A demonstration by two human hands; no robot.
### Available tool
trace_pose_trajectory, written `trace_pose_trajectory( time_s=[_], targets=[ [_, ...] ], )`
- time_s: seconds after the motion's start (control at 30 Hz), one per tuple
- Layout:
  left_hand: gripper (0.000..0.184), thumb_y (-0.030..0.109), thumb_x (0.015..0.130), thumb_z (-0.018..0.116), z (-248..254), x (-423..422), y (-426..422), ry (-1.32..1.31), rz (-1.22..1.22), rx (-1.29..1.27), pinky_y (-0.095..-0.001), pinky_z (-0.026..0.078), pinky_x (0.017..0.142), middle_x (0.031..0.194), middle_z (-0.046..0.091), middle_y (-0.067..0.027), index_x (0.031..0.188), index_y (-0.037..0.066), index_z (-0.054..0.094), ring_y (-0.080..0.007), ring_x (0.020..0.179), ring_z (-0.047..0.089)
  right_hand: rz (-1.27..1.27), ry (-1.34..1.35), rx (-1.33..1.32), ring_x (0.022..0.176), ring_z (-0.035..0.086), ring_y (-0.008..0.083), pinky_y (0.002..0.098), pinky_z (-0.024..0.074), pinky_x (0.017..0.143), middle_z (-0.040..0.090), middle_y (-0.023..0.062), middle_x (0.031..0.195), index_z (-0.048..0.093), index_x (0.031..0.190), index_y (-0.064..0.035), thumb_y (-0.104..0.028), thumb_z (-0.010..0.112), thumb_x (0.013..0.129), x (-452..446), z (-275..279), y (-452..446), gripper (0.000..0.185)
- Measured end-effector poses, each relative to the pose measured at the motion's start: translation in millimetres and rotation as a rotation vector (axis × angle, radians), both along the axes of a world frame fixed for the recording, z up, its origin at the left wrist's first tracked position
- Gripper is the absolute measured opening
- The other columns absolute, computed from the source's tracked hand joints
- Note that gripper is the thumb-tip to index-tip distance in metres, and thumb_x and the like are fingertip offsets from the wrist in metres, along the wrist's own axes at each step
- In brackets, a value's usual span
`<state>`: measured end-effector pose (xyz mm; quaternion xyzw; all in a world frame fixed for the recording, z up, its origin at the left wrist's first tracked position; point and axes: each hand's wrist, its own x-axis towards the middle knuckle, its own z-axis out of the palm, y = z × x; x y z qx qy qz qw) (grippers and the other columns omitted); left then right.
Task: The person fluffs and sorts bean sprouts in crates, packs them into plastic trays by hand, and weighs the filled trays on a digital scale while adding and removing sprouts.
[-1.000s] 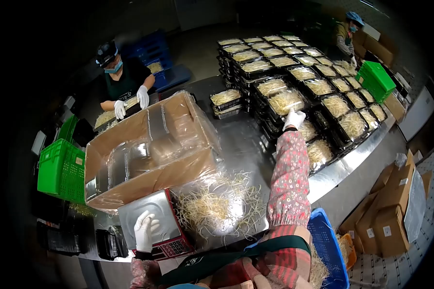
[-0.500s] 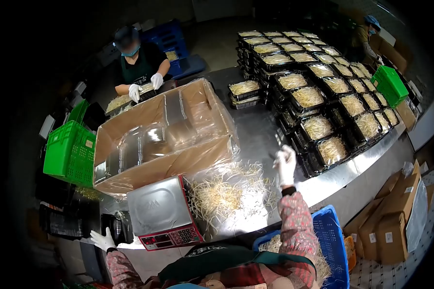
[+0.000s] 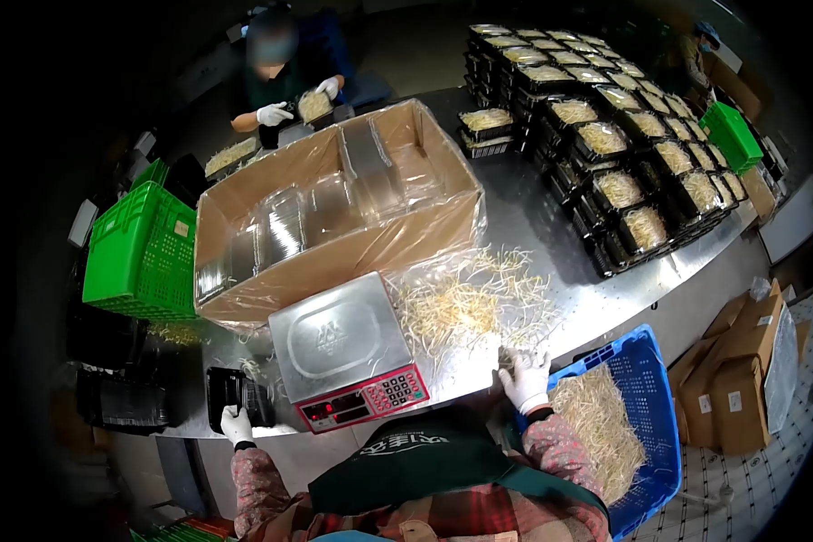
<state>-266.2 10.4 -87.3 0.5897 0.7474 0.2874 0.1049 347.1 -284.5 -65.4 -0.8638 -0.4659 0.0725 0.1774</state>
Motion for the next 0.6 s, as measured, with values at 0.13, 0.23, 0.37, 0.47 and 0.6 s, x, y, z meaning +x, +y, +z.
trace_pose_trajectory(
  time_s=[0.13,0.23,0.37,0.47,0.6],
  targets=[
    [0.033,0.008,0.080,0.077,22.6,9.0,10.4,-0.033,-0.024,0.215,-0.0333,0.046,0.064,0.065,0.052,-0.0017,0.069,0.003,0.046,-0.0165,0.060,0.046,-0.075,-0.038,0.032,0.101,0.062,0.0303,0.0541,0.0321,0.107,0.068,0.0101,0.102,0.060,0.126,-0.0122,-0.032,0.070,0.084,6.4,-16.7,7.2,0.047],
    [0.026,0.006,0.080,0.078,94.4,94.7,11.1,-0.173,-0.164,0.385,-0.0332,0.046,0.069,0.072,0.057,-0.0045,0.073,0.000,0.054,-0.0182,0.068,0.052,-0.096,-0.098,0.179,0.096,0.066,0.0324,0.0455,0.0421,0.098,0.070,0.0134,0.103,0.065,0.117,-0.0092,-0.028,0.070,0.084,4.4,-14.2,7.4,0.038],
    [0.020,0.001,0.083,0.074,129.4,251.4,2.6,-0.323,-0.644,0.481,-0.0361,0.049,0.086,0.099,0.066,-0.0133,0.100,-0.005,0.064,-0.0249,0.091,0.063,-0.176,0.022,0.309,0.096,0.065,0.0352,0.0444,0.0490,0.089,0.071,0.0158,0.099,0.066,0.113,-0.0097,-0.025,0.071,0.084,3.7,-10.6,5.0,0.033],
    [0.024,0.005,0.083,0.068,141.6,372.9,-25.8,-0.243,-1.336,0.321,-0.0390,0.051,0.089,0.103,0.069,-0.0165,0.106,-0.001,0.067,-0.0333,0.099,0.065,-0.157,-0.096,0.466,0.090,0.066,0.0339,0.0461,0.0509,0.082,0.070,0.0155,0.094,0.068,0.108,-0.0098,-0.022,0.069,0.085,3.9,-13.5,4.0,0.025],
    [0.021,0.006,0.083,0.062,84.3,487.1,-52.0,-0.056,-1.705,0.223,-0.0428,0.051,0.085,0.095,0.069,-0.0141,0.103,0.008,0.070,-0.0339,0.090,0.065,-0.122,-0.047,0.651,0.084,0.065,0.0324,0.0430,0.0530,0.073,0.068,0.0126,0.091,0.067,0.108,-0.0093,-0.017,0.066,0.084,-44.7,12.0,1.0,0.025]
  ],
)
